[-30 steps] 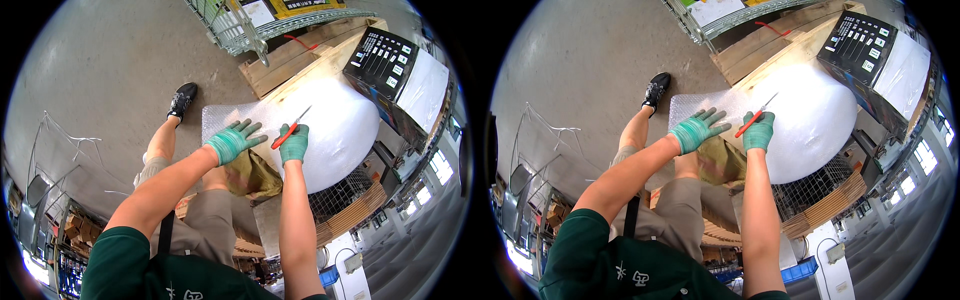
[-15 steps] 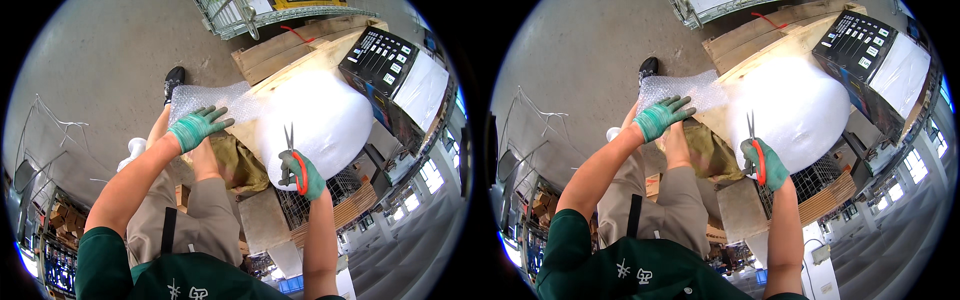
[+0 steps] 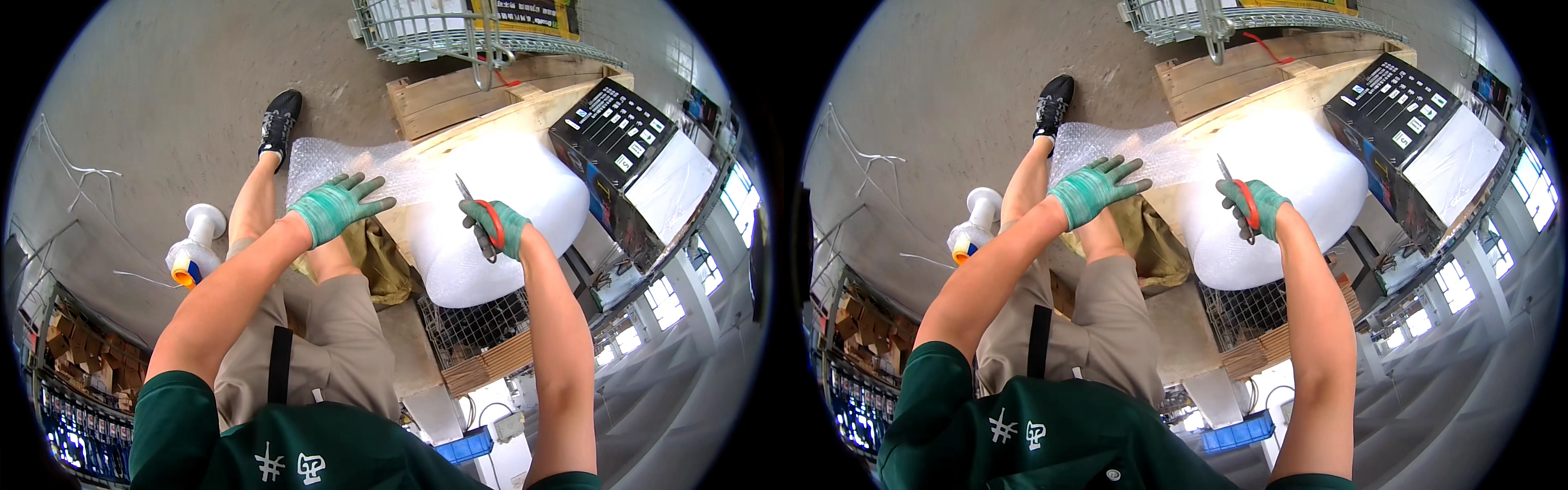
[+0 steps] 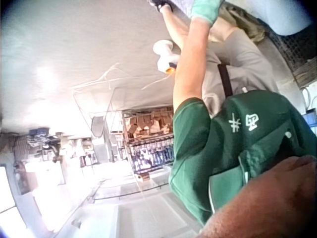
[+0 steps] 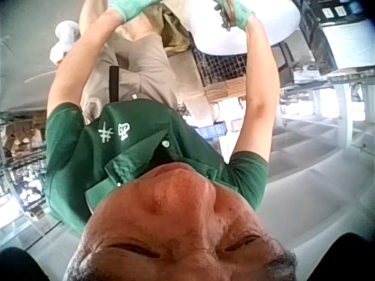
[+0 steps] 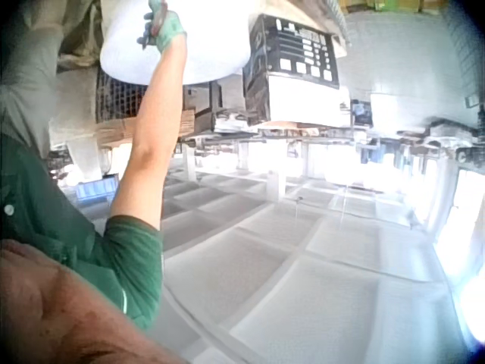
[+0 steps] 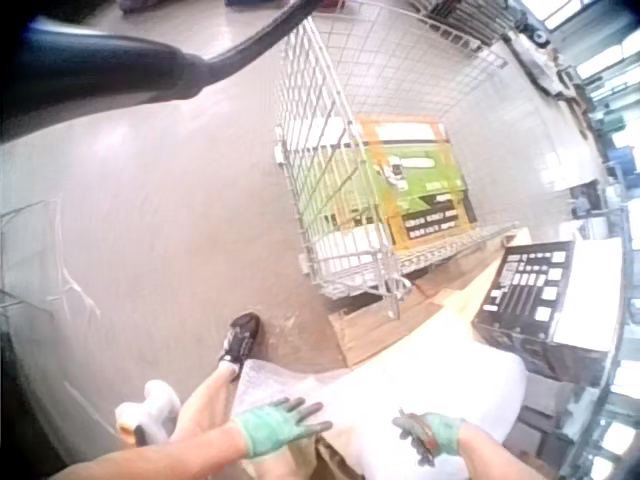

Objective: The person cuts bubble wrap from a large roll using shears and places the cut pieces into open cardboard boxes. They then distribute printed instruction sheets into the boxes and add small black coiled cables to each one.

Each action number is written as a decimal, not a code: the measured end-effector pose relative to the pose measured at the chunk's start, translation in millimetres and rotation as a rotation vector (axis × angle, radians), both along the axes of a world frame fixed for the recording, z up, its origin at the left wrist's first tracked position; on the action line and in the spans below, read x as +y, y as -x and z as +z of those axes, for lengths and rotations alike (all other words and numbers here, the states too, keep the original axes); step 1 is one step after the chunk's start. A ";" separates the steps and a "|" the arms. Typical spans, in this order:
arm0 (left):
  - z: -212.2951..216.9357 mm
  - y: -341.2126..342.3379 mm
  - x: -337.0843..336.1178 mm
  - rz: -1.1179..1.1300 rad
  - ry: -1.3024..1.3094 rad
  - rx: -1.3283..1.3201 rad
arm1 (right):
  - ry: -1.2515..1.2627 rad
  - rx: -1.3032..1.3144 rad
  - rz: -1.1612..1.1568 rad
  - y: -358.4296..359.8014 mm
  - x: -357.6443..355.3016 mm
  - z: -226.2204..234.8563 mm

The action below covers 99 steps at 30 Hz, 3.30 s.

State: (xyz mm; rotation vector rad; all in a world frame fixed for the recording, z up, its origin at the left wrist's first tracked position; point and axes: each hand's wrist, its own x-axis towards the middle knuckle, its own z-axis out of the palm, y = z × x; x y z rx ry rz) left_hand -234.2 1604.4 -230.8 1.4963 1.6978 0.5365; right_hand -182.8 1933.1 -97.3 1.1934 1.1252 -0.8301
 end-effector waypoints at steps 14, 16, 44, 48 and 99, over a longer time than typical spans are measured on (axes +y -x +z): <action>-6.7 -10.7 -25.2 0.088 0.038 -0.144 | 0.032 -0.153 -0.149 12.6 -9.3 55.6; -5.9 -13.4 -31.7 0.098 0.055 -0.160 | 0.075 -0.173 -0.142 10.8 -13.5 44.5; -9.0 -19.4 -46.2 0.119 0.052 -0.169 | 0.051 -0.118 0.114 23.5 -31.1 -26.2; -14.4 -17.7 -56.5 0.131 0.044 -0.157 | 0.032 -0.224 -0.111 25.6 -35.4 -1.1; -4.6 1.3 -71.6 0.077 0.104 -0.151 | -0.020 -0.109 -0.067 19.5 -49.1 -122.7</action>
